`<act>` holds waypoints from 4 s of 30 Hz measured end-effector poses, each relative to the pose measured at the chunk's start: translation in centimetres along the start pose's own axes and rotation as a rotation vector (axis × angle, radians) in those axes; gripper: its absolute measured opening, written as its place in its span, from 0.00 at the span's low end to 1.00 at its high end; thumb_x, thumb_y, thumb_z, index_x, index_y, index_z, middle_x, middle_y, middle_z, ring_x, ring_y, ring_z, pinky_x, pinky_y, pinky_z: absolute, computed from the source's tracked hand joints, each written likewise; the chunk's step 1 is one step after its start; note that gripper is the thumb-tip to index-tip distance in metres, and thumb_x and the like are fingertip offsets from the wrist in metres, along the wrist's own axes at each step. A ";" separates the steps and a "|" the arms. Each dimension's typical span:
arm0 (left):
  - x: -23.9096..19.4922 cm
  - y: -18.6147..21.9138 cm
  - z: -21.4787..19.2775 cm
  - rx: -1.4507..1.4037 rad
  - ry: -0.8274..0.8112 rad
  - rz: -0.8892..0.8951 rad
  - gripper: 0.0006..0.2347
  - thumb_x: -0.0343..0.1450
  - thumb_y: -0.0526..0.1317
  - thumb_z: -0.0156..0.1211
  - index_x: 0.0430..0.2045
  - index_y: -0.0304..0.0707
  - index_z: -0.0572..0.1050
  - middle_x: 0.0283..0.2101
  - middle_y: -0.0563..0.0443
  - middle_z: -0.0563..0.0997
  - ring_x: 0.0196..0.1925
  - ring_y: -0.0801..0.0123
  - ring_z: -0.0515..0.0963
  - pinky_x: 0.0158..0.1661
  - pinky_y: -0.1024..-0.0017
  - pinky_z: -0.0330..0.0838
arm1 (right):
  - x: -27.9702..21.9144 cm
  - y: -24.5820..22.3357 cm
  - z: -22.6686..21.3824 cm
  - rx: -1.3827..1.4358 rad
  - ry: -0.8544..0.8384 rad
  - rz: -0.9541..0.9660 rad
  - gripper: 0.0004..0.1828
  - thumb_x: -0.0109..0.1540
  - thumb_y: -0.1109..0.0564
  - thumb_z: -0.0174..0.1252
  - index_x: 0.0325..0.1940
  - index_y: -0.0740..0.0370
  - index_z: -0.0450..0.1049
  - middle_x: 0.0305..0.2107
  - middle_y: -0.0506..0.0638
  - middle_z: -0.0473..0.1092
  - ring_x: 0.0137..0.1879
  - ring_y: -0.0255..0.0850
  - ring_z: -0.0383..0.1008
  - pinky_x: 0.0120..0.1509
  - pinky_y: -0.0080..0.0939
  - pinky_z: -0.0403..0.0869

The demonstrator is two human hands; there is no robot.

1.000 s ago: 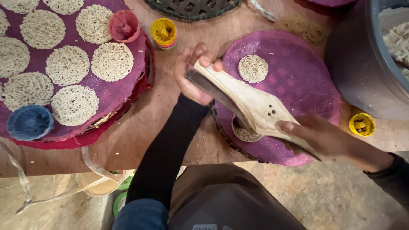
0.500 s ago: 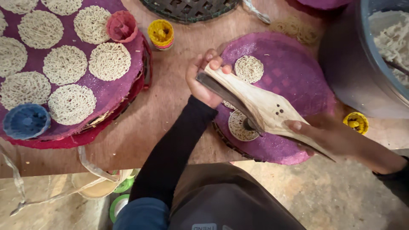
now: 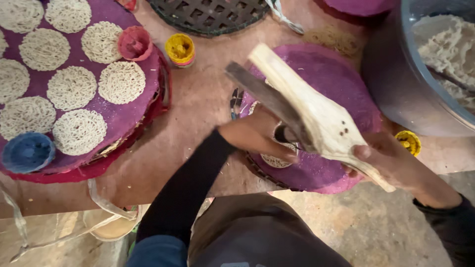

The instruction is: The person extrudes white dough from a wooden press tool onto mats to create circular, coiled patterns and transfers the shaped dough to a drying rack.

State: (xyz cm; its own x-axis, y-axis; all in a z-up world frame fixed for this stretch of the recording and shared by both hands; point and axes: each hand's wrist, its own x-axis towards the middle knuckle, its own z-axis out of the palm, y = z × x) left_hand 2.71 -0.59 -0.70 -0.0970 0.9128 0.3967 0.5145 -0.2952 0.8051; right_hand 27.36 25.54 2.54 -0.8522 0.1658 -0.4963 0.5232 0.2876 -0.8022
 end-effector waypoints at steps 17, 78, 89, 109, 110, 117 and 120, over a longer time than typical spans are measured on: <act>-0.8 2.3 2.0 -0.149 0.432 -0.050 0.25 0.67 0.39 0.77 0.57 0.32 0.74 0.59 0.44 0.81 0.62 0.62 0.81 0.63 0.65 0.75 | 5.6 -1.9 13.2 -0.739 0.341 -0.594 0.47 0.48 0.40 0.74 0.62 0.69 0.66 0.47 0.67 0.74 0.50 0.60 0.76 0.52 0.56 0.74; -12.7 -0.3 3.8 1.081 -0.085 0.074 0.06 0.69 0.43 0.57 0.37 0.51 0.73 0.42 0.61 0.73 0.48 0.68 0.72 0.46 0.65 0.64 | -3.4 7.4 4.7 0.434 0.280 -0.134 0.24 0.59 0.51 0.63 0.51 0.73 0.73 0.38 0.56 0.77 0.40 0.42 0.76 0.41 0.42 0.74; -3.8 4.7 -2.3 -0.184 0.707 -0.016 0.36 0.79 0.55 0.61 0.71 0.36 0.45 0.73 0.43 0.52 0.73 0.48 0.57 0.70 0.59 0.54 | -2.3 3.4 5.0 0.227 0.009 -0.168 0.28 0.57 0.47 0.66 0.54 0.67 0.76 0.38 0.50 0.75 0.42 0.37 0.72 0.43 0.38 0.72; -2.5 -0.7 -2.5 -1.663 0.671 0.129 0.15 0.78 0.48 0.48 0.23 0.41 0.69 0.23 0.52 0.69 0.33 0.62 0.69 0.41 0.67 0.66 | 2.3 -1.0 4.4 -0.088 -0.328 0.265 0.37 0.59 0.27 0.44 0.46 0.62 0.76 0.24 0.51 0.76 0.30 0.37 0.76 0.28 0.40 0.74; -2.6 -0.9 -2.5 -1.659 0.668 0.145 0.15 0.78 0.48 0.48 0.23 0.41 0.68 0.23 0.52 0.69 0.33 0.63 0.69 0.41 0.68 0.66 | 2.6 -1.2 4.5 -0.161 -0.306 0.253 0.38 0.59 0.25 0.44 0.44 0.61 0.78 0.22 0.51 0.76 0.27 0.37 0.76 0.26 0.40 0.72; -3.5 -1.0 -1.8 -1.638 0.822 0.078 0.13 0.75 0.47 0.50 0.21 0.42 0.67 0.21 0.54 0.67 0.30 0.65 0.68 0.39 0.69 0.66 | 2.4 -2.8 5.5 -0.211 -0.324 0.238 0.40 0.58 0.23 0.41 0.27 0.62 0.78 0.14 0.50 0.71 0.19 0.37 0.72 0.21 0.39 0.71; -3.5 -1.0 -0.7 -1.688 0.890 0.011 0.13 0.73 0.47 0.51 0.19 0.43 0.66 0.20 0.54 0.66 0.29 0.65 0.68 0.38 0.68 0.66 | 1.6 -3.1 5.2 -0.171 -0.338 0.271 0.41 0.57 0.23 0.44 0.24 0.63 0.77 0.16 0.51 0.73 0.21 0.38 0.77 0.23 0.40 0.77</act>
State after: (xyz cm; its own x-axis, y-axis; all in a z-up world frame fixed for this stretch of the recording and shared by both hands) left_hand 1.92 -3.64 -2.62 -0.7293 0.6829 0.0415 -0.6757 -0.7285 0.1131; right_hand 24.37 20.05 2.52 -0.6192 -0.0517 -0.7835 0.6935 0.4321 -0.5765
